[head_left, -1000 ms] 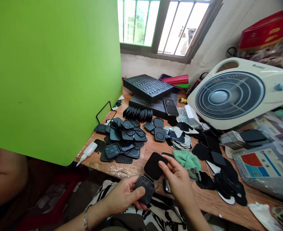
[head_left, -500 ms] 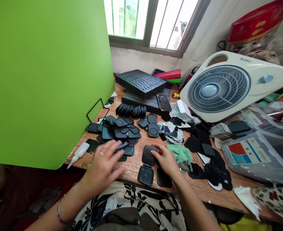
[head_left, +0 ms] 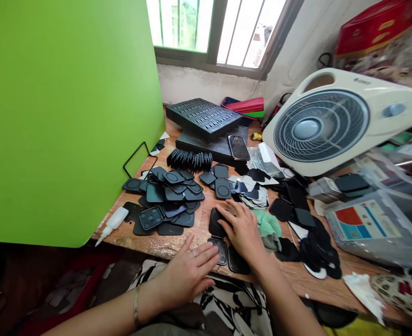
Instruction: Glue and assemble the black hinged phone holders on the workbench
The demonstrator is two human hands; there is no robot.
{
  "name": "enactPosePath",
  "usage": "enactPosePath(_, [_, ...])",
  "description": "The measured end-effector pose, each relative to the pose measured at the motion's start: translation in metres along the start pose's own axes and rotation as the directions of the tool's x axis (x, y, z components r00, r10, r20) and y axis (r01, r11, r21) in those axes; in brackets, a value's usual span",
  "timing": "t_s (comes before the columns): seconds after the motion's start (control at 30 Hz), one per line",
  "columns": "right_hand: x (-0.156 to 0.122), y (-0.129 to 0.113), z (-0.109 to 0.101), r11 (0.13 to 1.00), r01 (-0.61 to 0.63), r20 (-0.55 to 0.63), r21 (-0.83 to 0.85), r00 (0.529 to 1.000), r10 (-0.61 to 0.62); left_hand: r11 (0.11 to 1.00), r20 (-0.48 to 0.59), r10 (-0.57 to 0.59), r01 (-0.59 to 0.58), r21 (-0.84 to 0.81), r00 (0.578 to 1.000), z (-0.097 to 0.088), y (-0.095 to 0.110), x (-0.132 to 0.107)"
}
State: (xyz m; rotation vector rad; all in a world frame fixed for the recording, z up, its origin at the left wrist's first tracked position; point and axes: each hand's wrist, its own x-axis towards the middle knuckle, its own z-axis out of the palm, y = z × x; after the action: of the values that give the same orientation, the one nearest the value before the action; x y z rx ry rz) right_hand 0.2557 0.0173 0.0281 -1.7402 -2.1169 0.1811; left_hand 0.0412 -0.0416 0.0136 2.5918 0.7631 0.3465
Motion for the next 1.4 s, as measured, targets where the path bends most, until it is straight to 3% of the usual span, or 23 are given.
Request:
enactPosePath(0.07, [-0.004,0.001,0.003,0.982,0.062,0.016,-0.18,0.998,-0.06,1.0,0.001,-0.015,0.015,-0.004,1.0,0.003,0.002,0.0])
enactPosePath(0.17, [-0.007,0.002,0.008,0.956,0.068,0.033,-0.284,0.998,-0.062,1.0,0.015,0.003,-0.004,0.008,1.0,0.002,0.004,-0.002])
enactPosePath(0.23, [-0.008,0.002,0.008,0.949,0.076,0.034,-0.306,0.997,-0.068,0.998,0.005,0.03,-0.03,0.053,1.0,-0.01,0.002,-0.005])
enactPosePath(0.3, [-0.01,-0.001,0.007,0.951,0.082,0.014,-0.297,0.997,-0.082,0.986,-0.112,-0.05,0.068,0.155,0.992,-0.03,-0.007,-0.012])
enactPosePath(0.33, [-0.012,-0.004,0.005,0.957,0.083,-0.007,-0.276,0.996,-0.089,0.958,-0.214,-0.146,0.192,0.214,0.966,-0.042,-0.014,-0.017])
enactPosePath(0.4, [-0.018,-0.015,0.003,0.977,0.092,-0.062,-0.194,0.993,-0.105,0.82,-0.42,-0.373,0.506,0.268,0.827,-0.065,-0.033,-0.027])
enactPosePath(0.47, [-0.023,-0.031,0.003,0.992,0.115,-0.09,-0.059,0.989,-0.12,0.674,-0.434,-0.51,0.658,0.334,0.743,-0.083,-0.051,-0.037])
enactPosePath(0.53, [-0.027,-0.05,0.004,0.984,0.133,-0.065,0.122,0.99,-0.126,0.642,-0.349,-0.569,0.668,0.376,0.744,-0.092,-0.063,-0.042])
enactPosePath(0.6, [-0.026,-0.069,0.007,0.94,0.105,-0.015,0.324,0.994,-0.106,0.677,-0.263,-0.565,0.622,0.393,0.782,-0.098,-0.068,-0.042])
enactPosePath(0.73, [-0.019,-0.092,0.017,0.801,-0.023,0.057,0.598,0.998,-0.013,0.762,-0.284,-0.475,0.551,0.341,0.833,-0.115,-0.073,-0.037])
enactPosePath(0.8, [-0.018,-0.096,0.022,0.666,-0.223,0.167,0.712,0.975,0.148,0.797,-0.299,-0.465,0.541,0.269,0.833,-0.121,-0.075,-0.04])
enactPosePath(0.83, [-0.018,-0.096,0.023,0.536,-0.35,0.249,0.768,0.935,0.254,0.802,-0.3,-0.483,0.553,0.225,0.822,-0.121,-0.075,-0.045])
enactPosePath(0.9, [-0.017,-0.094,0.025,0.182,-0.525,0.425,0.831,0.812,0.401,0.786,-0.306,-0.551,0.606,0.121,0.776,-0.108,-0.072,-0.057])
enactPosePath(0.97, [-0.015,-0.094,0.024,-0.132,-0.556,0.555,0.821,0.72,0.417,0.753,-0.338,-0.623,0.658,-0.017,0.705,-0.082,-0.065,-0.069])
enactPosePath(1.0, [-0.012,-0.094,0.024,-0.238,-0.549,0.597,0.801,0.699,0.394,0.753,-0.365,-0.632,0.654,-0.08,0.684,-0.066,-0.061,-0.074])
enactPosePath(1.07, [-0.001,-0.098,0.025,-0.367,-0.532,0.642,0.763,0.688,0.338,0.766,-0.454,-0.613,0.628,-0.138,0.647,-0.037,-0.057,-0.075])
enactPosePath(1.13, [0.015,-0.104,0.029,-0.403,-0.495,0.626,0.77,0.708,0.326,0.783,-0.521,-0.587,0.599,-0.168,0.62,-0.02,-0.06,-0.068])
enactPosePath(1.2, [0.034,-0.107,0.037,-0.385,-0.45,0.578,0.806,0.74,0.346,0.806,-0.57,-0.55,0.567,-0.17,0.611,-0.018,-0.07,-0.053])
enactPosePath(1.4, [0.088,-0.108,0.059,-0.275,-0.349,0.436,0.896,0.811,0.39,0.848,-0.643,-0.442,0.524,-0.074,0.625,-0.055,-0.112,-0.011])
